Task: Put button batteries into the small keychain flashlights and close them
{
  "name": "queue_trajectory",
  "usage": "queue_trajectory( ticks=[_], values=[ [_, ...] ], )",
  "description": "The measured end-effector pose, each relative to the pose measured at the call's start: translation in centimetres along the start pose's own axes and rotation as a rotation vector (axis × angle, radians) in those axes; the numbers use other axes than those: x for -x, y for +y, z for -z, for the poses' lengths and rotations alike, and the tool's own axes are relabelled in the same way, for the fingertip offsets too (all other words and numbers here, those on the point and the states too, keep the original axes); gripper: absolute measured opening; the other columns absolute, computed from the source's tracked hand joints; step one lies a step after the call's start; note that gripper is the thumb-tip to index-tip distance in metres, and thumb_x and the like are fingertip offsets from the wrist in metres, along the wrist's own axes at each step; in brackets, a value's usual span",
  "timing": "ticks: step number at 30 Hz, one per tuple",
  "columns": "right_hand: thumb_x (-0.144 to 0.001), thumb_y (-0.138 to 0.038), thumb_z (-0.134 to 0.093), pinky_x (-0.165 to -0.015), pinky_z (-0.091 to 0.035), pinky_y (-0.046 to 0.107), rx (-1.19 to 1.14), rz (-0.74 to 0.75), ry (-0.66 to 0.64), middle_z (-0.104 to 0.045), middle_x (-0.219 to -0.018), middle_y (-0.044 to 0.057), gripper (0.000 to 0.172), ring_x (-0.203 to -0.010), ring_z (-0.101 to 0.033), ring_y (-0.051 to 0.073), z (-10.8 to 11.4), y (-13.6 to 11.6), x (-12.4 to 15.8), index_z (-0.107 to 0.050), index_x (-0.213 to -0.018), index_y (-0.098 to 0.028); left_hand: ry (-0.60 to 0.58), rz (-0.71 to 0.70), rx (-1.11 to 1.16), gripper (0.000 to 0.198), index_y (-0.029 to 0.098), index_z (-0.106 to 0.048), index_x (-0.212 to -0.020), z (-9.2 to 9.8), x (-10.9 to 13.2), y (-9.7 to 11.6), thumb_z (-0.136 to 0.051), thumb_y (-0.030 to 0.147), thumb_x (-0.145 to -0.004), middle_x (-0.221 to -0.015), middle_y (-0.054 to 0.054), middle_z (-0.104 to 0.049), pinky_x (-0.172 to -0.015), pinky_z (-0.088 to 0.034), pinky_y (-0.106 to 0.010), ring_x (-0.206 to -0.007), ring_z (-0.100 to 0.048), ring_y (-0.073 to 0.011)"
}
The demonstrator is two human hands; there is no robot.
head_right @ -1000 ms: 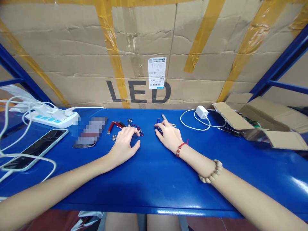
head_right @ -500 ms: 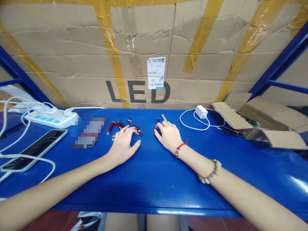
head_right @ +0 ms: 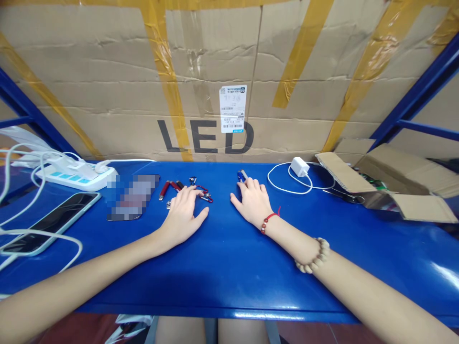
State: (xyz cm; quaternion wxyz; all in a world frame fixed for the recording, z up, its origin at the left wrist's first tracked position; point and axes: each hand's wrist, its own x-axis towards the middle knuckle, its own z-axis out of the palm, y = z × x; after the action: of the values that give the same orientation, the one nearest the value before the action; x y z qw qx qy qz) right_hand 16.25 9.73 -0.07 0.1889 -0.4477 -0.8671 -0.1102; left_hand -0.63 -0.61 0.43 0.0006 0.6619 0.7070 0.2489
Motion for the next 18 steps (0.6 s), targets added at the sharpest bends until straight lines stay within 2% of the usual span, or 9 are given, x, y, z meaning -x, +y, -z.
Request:
queue_trajectory(
  ticks=[5,10,13,18],
  values=[
    [-0.085,-0.032,-0.043,-0.079,-0.039,0.039,-0.126,0.124,0.053,-0.056,-0.105,0.012,0.037,-0.096,-0.05,0.027,0.5,-0.4,0.1,-0.053,-0.117,-0.016,-0.002,-0.031,0.004,0.031,0.018,-0.042,-0.11,-0.1,0.0,-0.1,-0.045,0.032,-0.083,-0.131,-0.013,-0.039,-0.099,-0.029,-0.048,-0.127,-0.029,-0.0295],
    [-0.086,-0.026,-0.044,-0.082,-0.041,0.034,-0.392,0.328,-0.006,-0.058,-0.101,0.007,0.026,-0.092,-0.053,0.02,1.2,-1.5,0.6,-0.056,-0.108,-0.019,0.012,-0.097,0.073,0.026,0.019,-0.044,-0.108,0.1,-0.1,-0.1,-0.044,0.03,-0.084,-0.123,-0.011,-0.043,-0.096,-0.034,-0.043,-0.118,-0.04,-0.0249],
    [-0.087,-0.028,-0.044,-0.083,-0.041,0.036,-0.432,0.408,-0.068,-0.057,-0.107,0.008,0.029,-0.096,-0.052,0.02,1.6,-1.8,0.7,-0.055,-0.112,-0.019,0.014,-0.127,0.115,0.024,0.02,-0.045,-0.106,0.0,-0.1,-0.2,-0.043,0.028,-0.084,-0.122,-0.01,-0.044,-0.097,-0.034,-0.042,-0.119,-0.039,-0.0238],
    [-0.086,-0.033,-0.044,-0.089,-0.039,0.04,-0.467,0.47,-0.119,-0.052,-0.122,0.009,0.038,-0.11,-0.047,0.023,1.9,-1.7,0.8,-0.05,-0.121,-0.02,0.047,-0.083,0.09,0.029,0.018,-0.044,-0.11,-0.4,-0.2,-0.5,-0.045,0.028,-0.083,-0.126,-0.012,-0.041,-0.101,-0.031,-0.047,-0.124,-0.032,-0.0268]
  ],
)
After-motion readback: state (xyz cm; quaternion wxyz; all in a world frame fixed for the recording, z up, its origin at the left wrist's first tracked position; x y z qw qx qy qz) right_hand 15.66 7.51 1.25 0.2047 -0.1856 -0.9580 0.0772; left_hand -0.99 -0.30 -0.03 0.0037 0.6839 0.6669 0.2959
